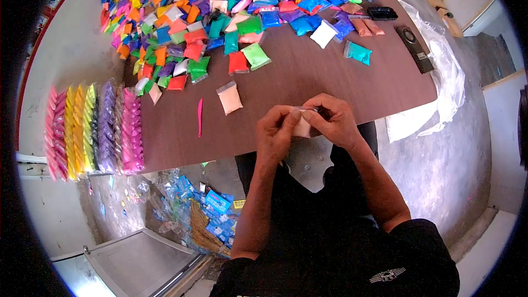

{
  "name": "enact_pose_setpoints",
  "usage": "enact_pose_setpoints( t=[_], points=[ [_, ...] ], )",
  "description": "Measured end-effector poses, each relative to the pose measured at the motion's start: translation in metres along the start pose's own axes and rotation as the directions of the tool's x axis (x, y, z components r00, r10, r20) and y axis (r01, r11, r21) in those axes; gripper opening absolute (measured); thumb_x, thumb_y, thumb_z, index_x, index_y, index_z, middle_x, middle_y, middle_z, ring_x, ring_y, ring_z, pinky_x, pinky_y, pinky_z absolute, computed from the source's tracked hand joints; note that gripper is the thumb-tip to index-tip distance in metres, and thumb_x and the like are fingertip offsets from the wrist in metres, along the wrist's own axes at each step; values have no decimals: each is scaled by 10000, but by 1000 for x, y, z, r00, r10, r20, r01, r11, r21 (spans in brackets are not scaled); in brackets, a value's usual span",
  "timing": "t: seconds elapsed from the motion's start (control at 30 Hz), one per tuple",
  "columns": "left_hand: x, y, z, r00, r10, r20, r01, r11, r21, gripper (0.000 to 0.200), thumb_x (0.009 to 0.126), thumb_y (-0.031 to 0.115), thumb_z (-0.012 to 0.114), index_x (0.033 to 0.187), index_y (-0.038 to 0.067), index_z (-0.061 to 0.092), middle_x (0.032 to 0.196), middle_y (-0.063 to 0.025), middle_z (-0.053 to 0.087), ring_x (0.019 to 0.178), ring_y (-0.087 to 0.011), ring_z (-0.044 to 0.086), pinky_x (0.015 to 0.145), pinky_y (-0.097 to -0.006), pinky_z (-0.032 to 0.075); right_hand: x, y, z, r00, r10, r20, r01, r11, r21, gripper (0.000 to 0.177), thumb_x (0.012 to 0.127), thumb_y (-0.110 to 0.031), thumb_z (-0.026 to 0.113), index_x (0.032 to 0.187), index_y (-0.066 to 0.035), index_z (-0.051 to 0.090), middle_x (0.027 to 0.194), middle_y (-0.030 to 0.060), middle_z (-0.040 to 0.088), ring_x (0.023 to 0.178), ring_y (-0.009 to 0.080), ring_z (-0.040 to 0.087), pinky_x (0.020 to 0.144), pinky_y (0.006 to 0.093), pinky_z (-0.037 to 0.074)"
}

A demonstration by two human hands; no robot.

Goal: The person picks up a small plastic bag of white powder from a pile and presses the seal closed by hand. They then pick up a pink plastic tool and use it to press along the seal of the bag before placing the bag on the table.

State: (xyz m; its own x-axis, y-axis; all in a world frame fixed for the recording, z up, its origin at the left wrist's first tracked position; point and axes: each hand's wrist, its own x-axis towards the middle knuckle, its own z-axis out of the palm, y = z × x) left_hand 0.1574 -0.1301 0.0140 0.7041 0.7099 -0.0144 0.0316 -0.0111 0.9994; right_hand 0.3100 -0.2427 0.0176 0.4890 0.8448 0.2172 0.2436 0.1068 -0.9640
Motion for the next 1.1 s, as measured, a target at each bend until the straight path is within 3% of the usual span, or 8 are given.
enact_pose_setpoints(
  t=[0.1,0.23,0.3,0.4,0.53,0.73,0.8,1.1],
  points=[
    [0,4,2,1000,29,-10,-29,999,-19,164,1000,149,713,1075,5,737,971,-44,723,882,-118,659,802,-288,543,1,5,-3,1000,-29,2,29,997,-73,82,950,-91,722,965,-12,734,871,70,703,757,139,650,670,305,513],
    [1,9,6,1000,1,-15,-2,1000,-20,154,999,134,712,1084,9,739,958,-38,722,882,-125,661,804,-287,543,1,4,-3,1000,-23,-18,23,999,-23,82,947,-91,727,953,-9,732,859,76,696,749,147,648,667,308,511],
    [4,-3,1,1000,25,-2,-25,996,89,162,1002,143,709,1093,13,743,950,-35,725,886,-126,665,799,-288,544,1,7,-3,999,-52,-8,51,997,-59,82,946,-90,729,950,-9,732,856,82,694,751,148,651,666,310,512],
    [4,-7,-2,998,69,15,-70,993,96,176,1004,162,709,1095,16,747,949,-43,730,897,-123,669,801,-287,546,1,6,-1,1000,-29,0,29,999,-38,77,947,-87,725,951,-11,734,863,87,699,752,154,654,673,308,517],
    [3,-3,-3,1000,26,8,-26,1000,12,193,1007,178,707,1102,15,748,946,-59,733,880,-121,668,770,-289,543,2,4,1,994,-108,-30,106,993,-51,77,954,-89,718,967,-14,735,880,88,708,761,161,658,683,305,520],
    [2,5,6,998,69,15,-69,997,33,213,983,203,739,1072,9,746,925,-67,726,802,-135,657,704,-300,530,-2,9,-2,999,18,-36,-18,1000,6,99,965,-101,711,1001,-9,723,892,76,706,780,145,650,694,305,523],
    [2,7,3,997,56,49,-66,970,235,229,970,213,748,1041,-4,739,895,-75,709,773,-142,648,681,-307,520,-1,11,-1,998,-30,-52,27,998,-55,103,968,-104,709,999,-6,720,889,73,701,772,137,645,687,302,522],
    [4,0,-4,998,15,66,-32,965,261,246,967,236,739,1043,2,737,902,-100,697,777,-165,653,676,-320,513,1,9,-1,999,-49,-16,48,998,-42,111,986,-115,696,1004,-8,715,859,57,690,734,113,637,645,289,515]
  ],
)
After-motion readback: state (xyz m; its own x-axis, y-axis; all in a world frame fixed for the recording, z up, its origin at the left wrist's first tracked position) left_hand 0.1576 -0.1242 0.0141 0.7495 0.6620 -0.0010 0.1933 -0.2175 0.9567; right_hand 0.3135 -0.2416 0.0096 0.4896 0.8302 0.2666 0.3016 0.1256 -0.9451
